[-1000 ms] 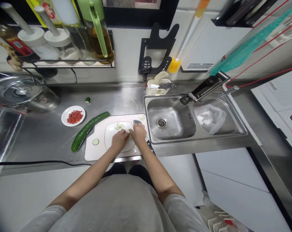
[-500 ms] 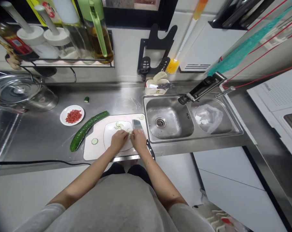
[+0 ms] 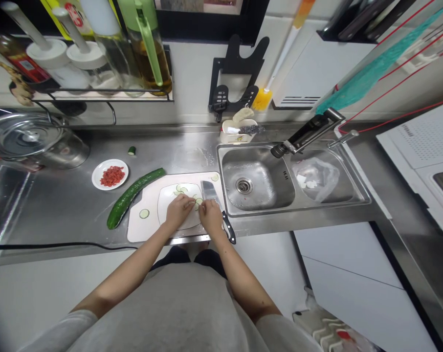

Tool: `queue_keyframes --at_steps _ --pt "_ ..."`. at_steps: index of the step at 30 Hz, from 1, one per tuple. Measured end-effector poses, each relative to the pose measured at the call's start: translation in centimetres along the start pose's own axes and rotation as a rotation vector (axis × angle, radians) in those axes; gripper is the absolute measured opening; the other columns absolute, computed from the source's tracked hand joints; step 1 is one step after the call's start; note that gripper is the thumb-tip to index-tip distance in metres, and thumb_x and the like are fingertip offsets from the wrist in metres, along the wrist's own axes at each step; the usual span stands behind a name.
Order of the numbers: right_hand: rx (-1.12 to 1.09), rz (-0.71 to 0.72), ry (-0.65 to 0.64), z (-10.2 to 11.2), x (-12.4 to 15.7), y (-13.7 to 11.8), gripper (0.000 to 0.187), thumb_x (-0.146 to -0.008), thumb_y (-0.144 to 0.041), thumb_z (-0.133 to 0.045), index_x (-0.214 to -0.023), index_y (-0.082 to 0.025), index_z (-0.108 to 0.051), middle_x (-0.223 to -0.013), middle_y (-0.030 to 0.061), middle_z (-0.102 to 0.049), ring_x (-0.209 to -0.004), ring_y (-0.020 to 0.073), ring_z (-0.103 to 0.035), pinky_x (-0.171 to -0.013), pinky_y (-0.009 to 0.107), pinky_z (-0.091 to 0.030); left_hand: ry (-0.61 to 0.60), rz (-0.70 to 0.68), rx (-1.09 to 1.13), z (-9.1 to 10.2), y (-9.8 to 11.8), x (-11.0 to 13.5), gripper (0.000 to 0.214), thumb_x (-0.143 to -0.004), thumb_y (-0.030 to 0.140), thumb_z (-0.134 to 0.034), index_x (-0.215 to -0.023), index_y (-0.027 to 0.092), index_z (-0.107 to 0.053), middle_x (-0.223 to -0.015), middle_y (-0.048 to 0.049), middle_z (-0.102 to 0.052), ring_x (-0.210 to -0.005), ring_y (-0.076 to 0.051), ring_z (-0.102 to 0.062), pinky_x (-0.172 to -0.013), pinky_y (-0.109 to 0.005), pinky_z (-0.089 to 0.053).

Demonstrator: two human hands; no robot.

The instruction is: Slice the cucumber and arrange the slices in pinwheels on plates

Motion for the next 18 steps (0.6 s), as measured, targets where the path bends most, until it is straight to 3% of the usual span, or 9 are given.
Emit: queue_keyframes --at_steps 5,10,14,18 --pt "-0.092 -0.058 0.094 2.2 0.0 1.5 0.018 -0.087 -0.028 -0.044 -0.085 -0.02 -0.061 -0.081 0.0035 -0.058 -0.078 0.0172 -0.052 -0.069 0.027 -0.038 0.198 0.121 0.169 4.0 -2.6 1.7 0.027 -0.088 0.035 -0.053 -0.106 0.023 -0.067 -0.098 -0.003 -0.064 -0.067 -0.011 -0.054 -0.069 -0.024 -0.046" --pt "-0.173 -0.07 0.177 4.1 0.1 3.1 0.02 -0.086 -0.03 -0.045 -0.087 -0.019 -0.061 -0.077 0.0029 -0.057 -0.073 0.0167 -0.052 -0.07 0.028 -0.04 0.429 0.263 0.211 8.4 -8.1 5.5 0.029 -0.084 0.038 -0.053 -0.1 0.019 -0.068 -0.086 -0.0025 -0.064 -0.063 -0.01 -0.051 -0.065 -0.023 -0.045" --pt "-0.232 -0.055 0.244 5.1 0.3 3.8 0.02 -0.085 -0.033 -0.047 -0.085 -0.019 -0.061 -0.072 0.0011 -0.056 -0.069 0.016 -0.052 -0.069 0.028 -0.041 0.533 0.343 0.195 10.5 -12.2 8.6 0.031 -0.08 0.039 -0.056 -0.096 0.017 -0.07 -0.082 -0.0023 -0.063 -0.06 -0.011 -0.049 -0.062 -0.024 -0.044" --pt "-0.267 -0.065 0.28 5.4 0.3 4.0 0.022 -0.084 -0.035 -0.048 -0.087 -0.018 -0.062 -0.071 0.001 -0.056 -0.067 0.0158 -0.052 -0.067 0.028 -0.041 0.556 0.384 0.12 11.4 -14.3 10.4 0.03 -0.079 0.039 -0.056 -0.094 0.018 -0.071 -0.078 -0.0022 -0.062 -0.06 -0.012 -0.05 -0.064 -0.025 -0.044"
Point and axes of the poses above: each hand's wrist, its own x-axis away from the middle knuckle, its own z-axis out of the back of the hand, y = z × x, the point moved 8 cm from there along -x, towards the middle knuckle
